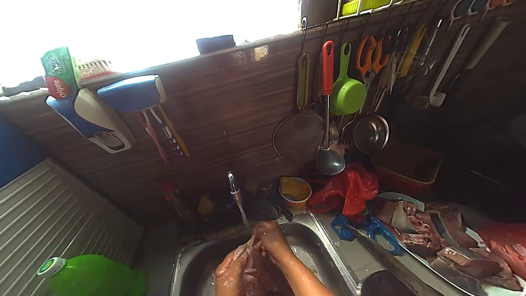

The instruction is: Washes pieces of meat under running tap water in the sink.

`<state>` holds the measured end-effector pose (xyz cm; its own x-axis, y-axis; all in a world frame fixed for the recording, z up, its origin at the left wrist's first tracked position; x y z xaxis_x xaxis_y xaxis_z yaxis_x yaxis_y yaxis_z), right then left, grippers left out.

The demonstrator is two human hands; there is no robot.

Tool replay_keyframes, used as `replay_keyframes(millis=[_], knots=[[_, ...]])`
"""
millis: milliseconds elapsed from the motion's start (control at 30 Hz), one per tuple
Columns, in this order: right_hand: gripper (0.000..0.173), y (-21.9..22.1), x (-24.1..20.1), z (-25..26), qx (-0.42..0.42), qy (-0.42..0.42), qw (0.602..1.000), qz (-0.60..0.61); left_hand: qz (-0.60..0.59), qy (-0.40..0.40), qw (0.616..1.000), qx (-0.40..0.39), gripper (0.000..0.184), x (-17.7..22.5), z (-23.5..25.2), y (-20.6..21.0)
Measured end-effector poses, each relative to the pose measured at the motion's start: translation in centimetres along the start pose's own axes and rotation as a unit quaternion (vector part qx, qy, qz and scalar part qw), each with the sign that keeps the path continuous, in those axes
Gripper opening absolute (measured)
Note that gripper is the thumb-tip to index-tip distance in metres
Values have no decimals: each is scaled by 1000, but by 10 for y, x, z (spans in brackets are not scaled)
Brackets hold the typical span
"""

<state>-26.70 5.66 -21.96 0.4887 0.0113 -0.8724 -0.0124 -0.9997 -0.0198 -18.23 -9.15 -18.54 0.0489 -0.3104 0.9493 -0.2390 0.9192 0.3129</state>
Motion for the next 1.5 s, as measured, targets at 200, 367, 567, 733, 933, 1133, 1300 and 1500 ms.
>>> replay_keyframes(millis=[200, 367, 567, 733, 933, 1133, 1300, 1500], knots=[[14, -47, 15, 27, 89, 46, 995, -28, -61, 49, 997, 14, 19, 19, -15, -33], [10, -81, 23, 33, 131, 69, 988, 45, -101, 83, 990, 57, 23, 40, -21, -55], [9, -92, 28, 29, 154, 81, 978, 116, -113, 117, 981, 109, 24, 69, -18, -59], [12, -97, 27, 36, 123, 104, 984, 71, -95, 145, 985, 22, 28, 80, -13, -62], [64, -64, -17, -17, -21, -30, 980, -196, 74, 76, 994, -26, 11, 69, 21, -20], [56, 16, -21, -70, -131, -183, 947, -230, 219, 34, 954, -203, 17, 55, 50, 36], [25, 12, -13, -34, -143, -170, 951, -215, 300, -36, 901, -310, 21, 55, 73, 46], [19, 6, -8, -25, -143, -116, 981, 66, 224, 3, 939, -261, 60, 35, 83, 15]])
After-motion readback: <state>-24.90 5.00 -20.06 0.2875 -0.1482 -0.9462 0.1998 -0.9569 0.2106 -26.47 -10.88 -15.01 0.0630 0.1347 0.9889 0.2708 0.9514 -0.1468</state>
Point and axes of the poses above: each hand's wrist, its own z-axis towards the middle knuckle, its own y-axis out of the palm, x = y × z, the point moved 6 cm from there along z, towards the middle knuckle, and after that the axes turned 10 degrees about y, right-handed, at the moved point
